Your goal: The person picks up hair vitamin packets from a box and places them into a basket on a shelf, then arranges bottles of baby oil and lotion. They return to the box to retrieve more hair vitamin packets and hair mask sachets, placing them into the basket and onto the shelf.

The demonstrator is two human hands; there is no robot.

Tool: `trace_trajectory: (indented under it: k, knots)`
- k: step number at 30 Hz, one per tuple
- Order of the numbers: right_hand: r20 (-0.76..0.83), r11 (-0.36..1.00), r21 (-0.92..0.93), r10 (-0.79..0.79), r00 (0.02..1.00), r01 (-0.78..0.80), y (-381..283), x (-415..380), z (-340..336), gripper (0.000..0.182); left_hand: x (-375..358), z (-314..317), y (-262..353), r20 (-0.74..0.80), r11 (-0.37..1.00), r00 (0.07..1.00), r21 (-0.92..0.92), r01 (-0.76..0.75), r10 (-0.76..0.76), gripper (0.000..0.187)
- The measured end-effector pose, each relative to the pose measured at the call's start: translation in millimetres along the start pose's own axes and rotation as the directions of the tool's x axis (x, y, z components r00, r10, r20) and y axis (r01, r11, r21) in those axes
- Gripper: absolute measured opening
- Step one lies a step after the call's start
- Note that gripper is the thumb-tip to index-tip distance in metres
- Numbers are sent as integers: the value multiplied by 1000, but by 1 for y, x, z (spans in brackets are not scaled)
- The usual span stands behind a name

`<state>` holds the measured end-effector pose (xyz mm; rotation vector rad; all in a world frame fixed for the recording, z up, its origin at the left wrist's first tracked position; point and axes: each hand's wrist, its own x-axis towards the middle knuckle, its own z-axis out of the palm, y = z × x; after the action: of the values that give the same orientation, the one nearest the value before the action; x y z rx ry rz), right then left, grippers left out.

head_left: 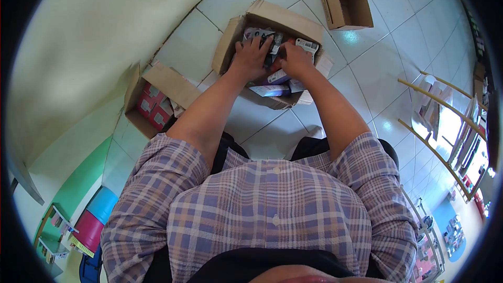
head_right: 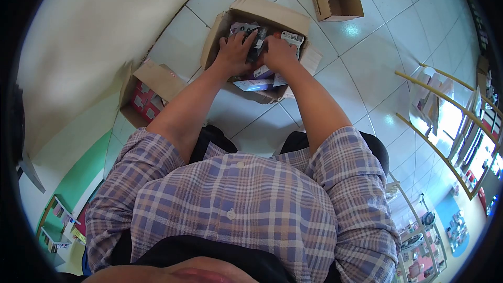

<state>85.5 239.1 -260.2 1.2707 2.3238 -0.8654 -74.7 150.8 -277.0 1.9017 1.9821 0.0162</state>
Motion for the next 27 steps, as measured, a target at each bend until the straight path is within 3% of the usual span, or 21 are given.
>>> trace_trajectory:
  k: [2, 3, 5, 6, 8, 9, 11, 12, 14, 15, 16, 17, 19, 21, 23, 24, 26, 27]
  knots:
    - [-97, 942, 335, 26, 995, 8, 13, 13, 11, 45, -3, -3, 0, -100, 999, 994, 17, -41, 43, 90]
    - [-97, 942, 336, 24, 995, 10, 12, 17, 15, 45, -2, -1, -4, -99, 999, 994, 19, -39, 41, 90]
    - [-215, 759, 640, 25, 976, 121, 12, 23, 20, 42, 3, 0, -13, -279, 961, 956, -227, -159, 92, 73]
    - [-214, 757, 642, 24, 977, 122, 8, 24, 20, 42, 7, -2, -13, -278, 962, 956, -225, -157, 91, 73]
    - [-208, 406, 895, 13, 978, 185, -1, 24, 21, 44, 14, -5, -11, -473, 824, 874, -534, -188, -107, 52]
    - [-210, 406, 895, 14, 978, 186, -3, 24, 20, 44, 17, -6, -14, -474, 824, 874, -533, -190, -105, 52]
    - [-186, 361, 923, 115, 976, 133, -7, 24, 17, 50, 23, -7, -21, -273, 585, 891, -811, -10, -363, 39]
    - [-188, 362, 922, 116, 975, 135, -9, 24, 13, 50, 29, -1, -27, -275, 585, 891, -811, -13, -361, 39]
    - [68, 285, 946, 289, 955, -154, -14, 19, -1, 53, 35, 9, -37, -64, 122, 891, -993, -10, -449, 36]
    - [67, 285, 946, 289, 955, -152, -17, 15, -10, 53, 35, 5, -39, -24, 116, 920, -993, 24, -391, 42]
    - [201, 80, 972, 218, 955, -223, -18, 10, -19, 56, 33, -6, -34, -25, 118, 920, -993, 24, -390, 42]
    - [316, -122, 946, 121, 941, -302, -21, 5, -26, 62, 30, -16, -26, 27, 111, 956, -992, 62, -291, 44]
    - [306, -163, 942, 66, 950, -293, -17, 3, -30, 64, 29, -28, -12, 96, 145, 985, -983, 117, -143, 51]
    - [294, -203, 937, 14, 956, -285, -14, 2, -30, 67, 28, -38, 3, 105, 142, 985, -982, 124, -136, 53]
    - [251, -254, 941, 86, 964, -222, -10, 7, -24, 49, 29, -49, 12, 110, 139, 985, -982, 128, -131, 54]
    - [250, -253, 942, 88, 964, -221, -10, 6, -25, 49, 29, -56, 15, 150, 149, 980, -974, 169, -129, 53]
    - [144, -452, 885, 39, 989, -111, -7, 6, -24, 36, 28, -63, 17, 192, 160, 973, -964, 212, -130, 52]
    - [146, -450, 886, 38, 989, -113, -3, 8, -22, 36, 28, -62, 16, 149, 215, 983, -962, 169, -105, 50]
